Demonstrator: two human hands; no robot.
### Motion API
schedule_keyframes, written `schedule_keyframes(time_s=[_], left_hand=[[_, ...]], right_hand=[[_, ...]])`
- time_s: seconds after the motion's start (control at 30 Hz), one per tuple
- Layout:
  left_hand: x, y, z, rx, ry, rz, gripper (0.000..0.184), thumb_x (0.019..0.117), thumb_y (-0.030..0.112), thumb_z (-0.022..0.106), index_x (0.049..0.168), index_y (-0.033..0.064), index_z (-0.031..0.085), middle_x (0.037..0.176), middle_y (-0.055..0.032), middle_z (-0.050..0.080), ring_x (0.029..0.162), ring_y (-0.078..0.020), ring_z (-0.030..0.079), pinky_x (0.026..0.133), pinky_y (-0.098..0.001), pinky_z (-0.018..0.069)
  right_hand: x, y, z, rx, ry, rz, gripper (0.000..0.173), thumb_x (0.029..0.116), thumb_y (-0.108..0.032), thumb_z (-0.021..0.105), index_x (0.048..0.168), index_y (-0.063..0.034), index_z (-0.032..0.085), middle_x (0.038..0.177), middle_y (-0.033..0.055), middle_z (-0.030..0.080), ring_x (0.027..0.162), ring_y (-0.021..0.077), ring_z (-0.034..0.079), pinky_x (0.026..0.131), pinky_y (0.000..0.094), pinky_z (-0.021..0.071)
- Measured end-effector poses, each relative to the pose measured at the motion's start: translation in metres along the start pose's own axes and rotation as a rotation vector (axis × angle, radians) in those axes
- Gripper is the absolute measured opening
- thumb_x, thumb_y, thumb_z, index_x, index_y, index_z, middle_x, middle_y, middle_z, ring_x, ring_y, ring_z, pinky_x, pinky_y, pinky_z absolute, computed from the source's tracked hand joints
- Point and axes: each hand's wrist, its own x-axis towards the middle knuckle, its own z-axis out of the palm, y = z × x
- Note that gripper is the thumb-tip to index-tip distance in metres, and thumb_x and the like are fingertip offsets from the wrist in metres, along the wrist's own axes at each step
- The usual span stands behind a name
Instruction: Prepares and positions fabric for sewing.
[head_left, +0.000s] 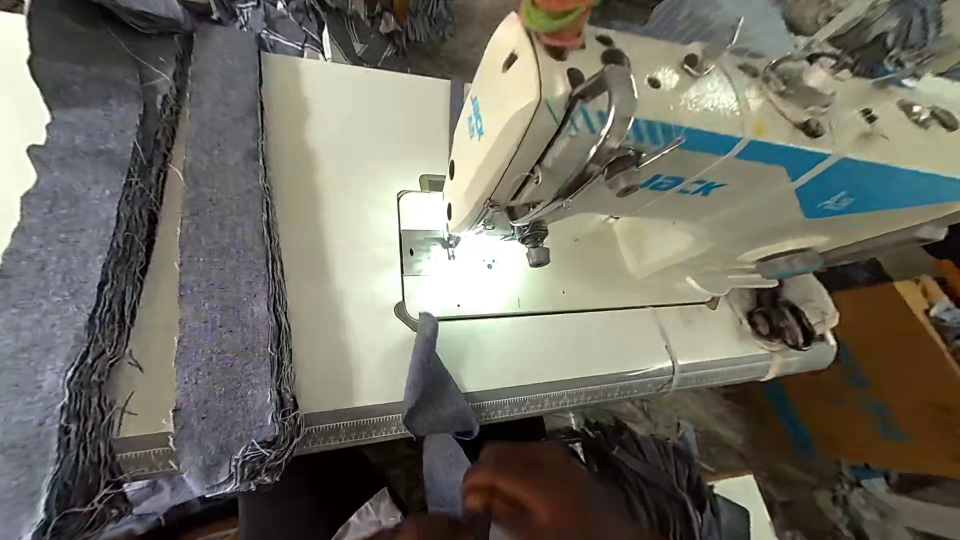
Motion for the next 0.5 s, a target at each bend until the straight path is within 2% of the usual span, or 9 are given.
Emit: schedule_keyframes(time_s=[0.07, 0.13, 0.2, 0.27, 0.33, 0.43, 0.47, 0.5], left_hand=[[0.035, 0.001, 0.008, 0.156, 0.074, 0.028, 0.011, 0.0964, 0.012, 0.067, 0.098, 0.0018, 0.070, 0.080, -0.0086, 0.074, 0.068, -0.0110, 0.070, 0.062, -0.0263, 0.0590], [0.080, -0.010, 0.021, 0.323, 0.164, 0.061, 0.015, 0.0976, 0.017, 0.063, 0.096, 0.0058, 0.072, 0.076, -0.0042, 0.071, 0.062, -0.0133, 0.069, 0.052, -0.0318, 0.0572], [0.116, -0.029, 0.032, 0.452, 0.241, 0.089, 0.015, 0.0964, 0.019, 0.061, 0.093, 0.0092, 0.073, 0.069, -0.0011, 0.067, 0.057, -0.0151, 0.065, 0.048, -0.0348, 0.0524], [0.141, -0.043, 0.038, 0.548, 0.251, 0.067, 0.016, 0.0963, 0.020, 0.062, 0.095, 0.0111, 0.074, 0.071, -0.0009, 0.066, 0.058, -0.0174, 0.064, 0.049, -0.0378, 0.0508], [0.154, -0.051, 0.042, 0.617, 0.234, 0.042, 0.016, 0.0946, 0.019, 0.064, 0.093, 0.0095, 0.077, 0.072, -0.0035, 0.066, 0.060, -0.0211, 0.065, 0.051, -0.0412, 0.0514], [0.159, -0.063, 0.047, 0.709, 0.261, 0.118, 0.023, 0.0954, 0.022, 0.059, 0.082, 0.0093, 0.072, 0.067, -0.0030, 0.057, 0.060, -0.0204, 0.058, 0.054, -0.0375, 0.0459], [0.156, -0.065, 0.047, 0.719, 0.262, 0.153, 0.023, 0.0959, 0.022, 0.059, 0.084, 0.0086, 0.074, 0.072, -0.0044, 0.058, 0.065, -0.0217, 0.058, 0.058, -0.0379, 0.0470], [0.152, -0.066, 0.047, 0.717, 0.251, 0.177, 0.023, 0.0967, 0.021, 0.059, 0.090, 0.0078, 0.076, 0.084, -0.0074, 0.062, 0.075, -0.0243, 0.061, 0.066, -0.0401, 0.0492]], right_hand=[[0.032, 0.017, -0.031, -0.107, 0.074, -0.020, 0.027, 0.1062, -0.026, 0.054, 0.101, -0.0070, 0.072, 0.086, 0.0046, 0.071, 0.073, 0.0119, 0.067, 0.064, 0.0304, 0.0572], [0.065, 0.045, -0.044, -0.211, 0.131, -0.053, 0.024, 0.1039, -0.023, 0.055, 0.099, -0.0093, 0.074, 0.084, 0.0002, 0.069, 0.072, 0.0095, 0.065, 0.063, 0.0291, 0.0560], [0.095, 0.074, -0.047, -0.304, 0.178, -0.097, 0.021, 0.1029, -0.021, 0.056, 0.099, -0.0099, 0.074, 0.085, 0.0008, 0.068, 0.079, 0.0137, 0.065, 0.071, 0.0337, 0.0557], [0.115, 0.095, -0.044, -0.368, 0.246, -0.105, 0.018, 0.1016, -0.019, 0.058, 0.098, -0.0104, 0.074, 0.087, 0.0037, 0.067, 0.085, 0.0201, 0.065, 0.076, 0.0396, 0.0507], [0.119, 0.107, -0.037, -0.385, 0.295, -0.048, 0.017, 0.1017, -0.022, 0.060, 0.101, -0.0120, 0.074, 0.093, 0.0053, 0.064, 0.093, 0.0233, 0.061, 0.080, 0.0419, 0.0473], [0.121, 0.110, -0.030, -0.384, 0.364, 0.035, 0.019, 0.1026, -0.028, 0.060, 0.106, -0.0107, 0.068, 0.093, 0.0049, 0.062, 0.090, 0.0221, 0.060, 0.078, 0.0406, 0.0477], [0.120, 0.110, -0.029, -0.380, 0.371, 0.049, 0.019, 0.1026, -0.027, 0.060, 0.105, -0.0103, 0.069, 0.094, 0.0055, 0.064, 0.092, 0.0224, 0.061, 0.080, 0.0398, 0.0481], [0.118, 0.110, -0.028, -0.390, 0.376, 0.054, 0.019, 0.1020, -0.026, 0.061, 0.104, -0.0114, 0.072, 0.095, 0.0059, 0.066, 0.095, 0.0223, 0.062, 0.082, 0.0384, 0.0499]])
